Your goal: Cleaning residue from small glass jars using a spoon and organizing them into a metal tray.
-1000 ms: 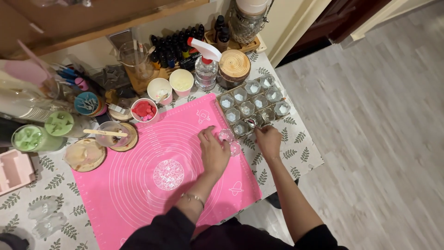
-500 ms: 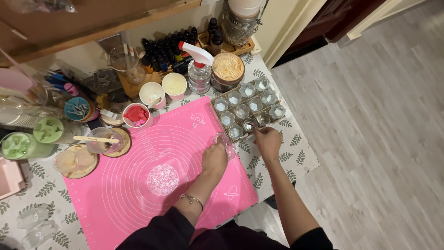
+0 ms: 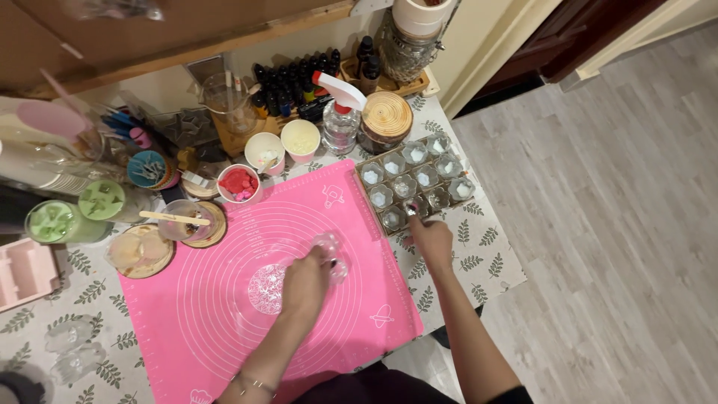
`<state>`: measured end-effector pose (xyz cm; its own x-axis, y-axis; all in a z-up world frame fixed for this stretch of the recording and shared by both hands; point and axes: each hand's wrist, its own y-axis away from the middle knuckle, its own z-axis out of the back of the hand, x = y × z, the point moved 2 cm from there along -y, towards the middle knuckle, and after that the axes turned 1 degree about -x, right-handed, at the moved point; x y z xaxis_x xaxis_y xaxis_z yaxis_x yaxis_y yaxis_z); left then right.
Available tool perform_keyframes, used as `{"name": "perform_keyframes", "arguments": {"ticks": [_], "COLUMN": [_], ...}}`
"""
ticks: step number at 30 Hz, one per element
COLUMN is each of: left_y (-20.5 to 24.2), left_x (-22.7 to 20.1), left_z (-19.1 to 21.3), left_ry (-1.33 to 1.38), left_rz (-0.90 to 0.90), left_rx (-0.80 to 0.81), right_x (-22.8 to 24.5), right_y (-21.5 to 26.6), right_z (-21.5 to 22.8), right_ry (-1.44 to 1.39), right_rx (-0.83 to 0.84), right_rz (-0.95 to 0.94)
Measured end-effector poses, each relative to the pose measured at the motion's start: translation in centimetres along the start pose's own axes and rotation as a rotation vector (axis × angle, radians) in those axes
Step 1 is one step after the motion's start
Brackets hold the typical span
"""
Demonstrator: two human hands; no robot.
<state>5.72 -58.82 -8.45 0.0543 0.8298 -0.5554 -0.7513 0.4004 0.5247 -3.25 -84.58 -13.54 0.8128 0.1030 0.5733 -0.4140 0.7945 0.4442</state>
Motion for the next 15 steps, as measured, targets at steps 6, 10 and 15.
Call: {"name": "perform_keyframes", "arguments": {"ticks": [6, 10, 15], "left_y": [2.0, 4.8, 6.9], "left_x": [6.9, 6.5, 6.9], "left_z": [1.3, 3.6, 5.1], "left_ry": [0.089, 0.112, 0.187], "left_rz": [-0.028, 0.009, 0.115], "left_rx": [-0.265, -0.309, -0.299], "right_x": [-1.4, -2.6, -3.4], "right_y": [1.7, 1.0, -0.3], "right_z": [-5.1, -6.4, -6.8], "right_ry": [-0.142, -0.231, -0.367], "right_rx": [0.043, 0.001, 0.001], "right_rz": [-0.042, -0.068, -0.131]}}
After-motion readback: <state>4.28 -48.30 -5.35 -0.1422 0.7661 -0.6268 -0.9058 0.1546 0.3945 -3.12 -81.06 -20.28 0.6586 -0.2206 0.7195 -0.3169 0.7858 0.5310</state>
